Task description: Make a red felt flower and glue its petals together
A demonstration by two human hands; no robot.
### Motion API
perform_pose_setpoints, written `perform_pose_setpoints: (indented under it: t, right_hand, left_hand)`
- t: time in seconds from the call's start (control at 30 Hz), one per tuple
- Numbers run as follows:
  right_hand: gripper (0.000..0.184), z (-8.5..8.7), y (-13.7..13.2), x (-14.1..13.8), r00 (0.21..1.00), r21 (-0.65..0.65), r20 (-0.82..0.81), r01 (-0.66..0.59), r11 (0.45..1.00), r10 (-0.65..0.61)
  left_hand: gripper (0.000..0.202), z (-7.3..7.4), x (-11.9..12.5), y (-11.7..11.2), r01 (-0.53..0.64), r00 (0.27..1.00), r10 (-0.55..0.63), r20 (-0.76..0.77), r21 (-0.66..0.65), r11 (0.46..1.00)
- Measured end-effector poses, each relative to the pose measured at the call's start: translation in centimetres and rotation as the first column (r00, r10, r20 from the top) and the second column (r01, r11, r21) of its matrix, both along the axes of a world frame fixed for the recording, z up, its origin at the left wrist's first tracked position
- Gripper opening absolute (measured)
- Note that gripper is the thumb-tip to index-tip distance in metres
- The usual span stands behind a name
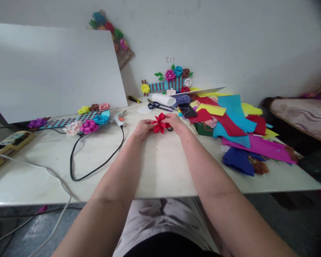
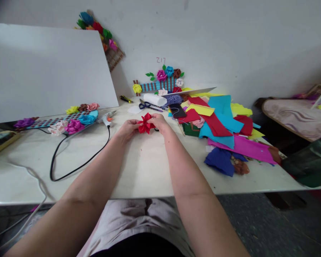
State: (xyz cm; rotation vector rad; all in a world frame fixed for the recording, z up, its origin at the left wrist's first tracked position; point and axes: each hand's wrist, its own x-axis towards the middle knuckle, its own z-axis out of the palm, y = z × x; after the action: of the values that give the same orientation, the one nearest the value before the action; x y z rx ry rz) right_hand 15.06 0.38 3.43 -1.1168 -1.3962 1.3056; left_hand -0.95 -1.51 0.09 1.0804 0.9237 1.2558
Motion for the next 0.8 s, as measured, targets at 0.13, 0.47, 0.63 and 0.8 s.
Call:
perform_pose_setpoints:
  t: [0.13, 0.47, 0.63, 0.8]
  right_hand:
    - [0.017, -0.2, 0.1, 0.0, 1.0, 0.015, 0.013, -0.004, 1.0, 0.004]
    - [0.016, 0.0, 0.0, 0.4, 0.998, 0.079, 0.063, -0.014, 0.997, 0.009]
    - [0.019, 0.4, -0.4, 0.4, 0.994, 0.032, 0.096, -0.056, 0.998, 0.053]
    - [0.021, 0.7, -0.7, 0.3, 0.991, 0.015, 0.098, -0.093, 0.996, 0.091]
  left_hand:
    - [0.028, -0.2, 0.2, 0.0, -0.084, 0.991, 0.087, -0.106, 0.03, 0.996]
    - [0.018, -0.5, 1.1, 0.4, -0.166, 0.956, 0.205, -0.209, 0.186, 0.968]
    - [0.023, -0.5, 0.5, 0.1, -0.049, 0.984, 0.069, -0.167, 0.122, 0.991]
    - [0.029, -0.2, 0.2, -0.3, -0.023, 0.991, 0.034, -0.127, 0.087, 0.996]
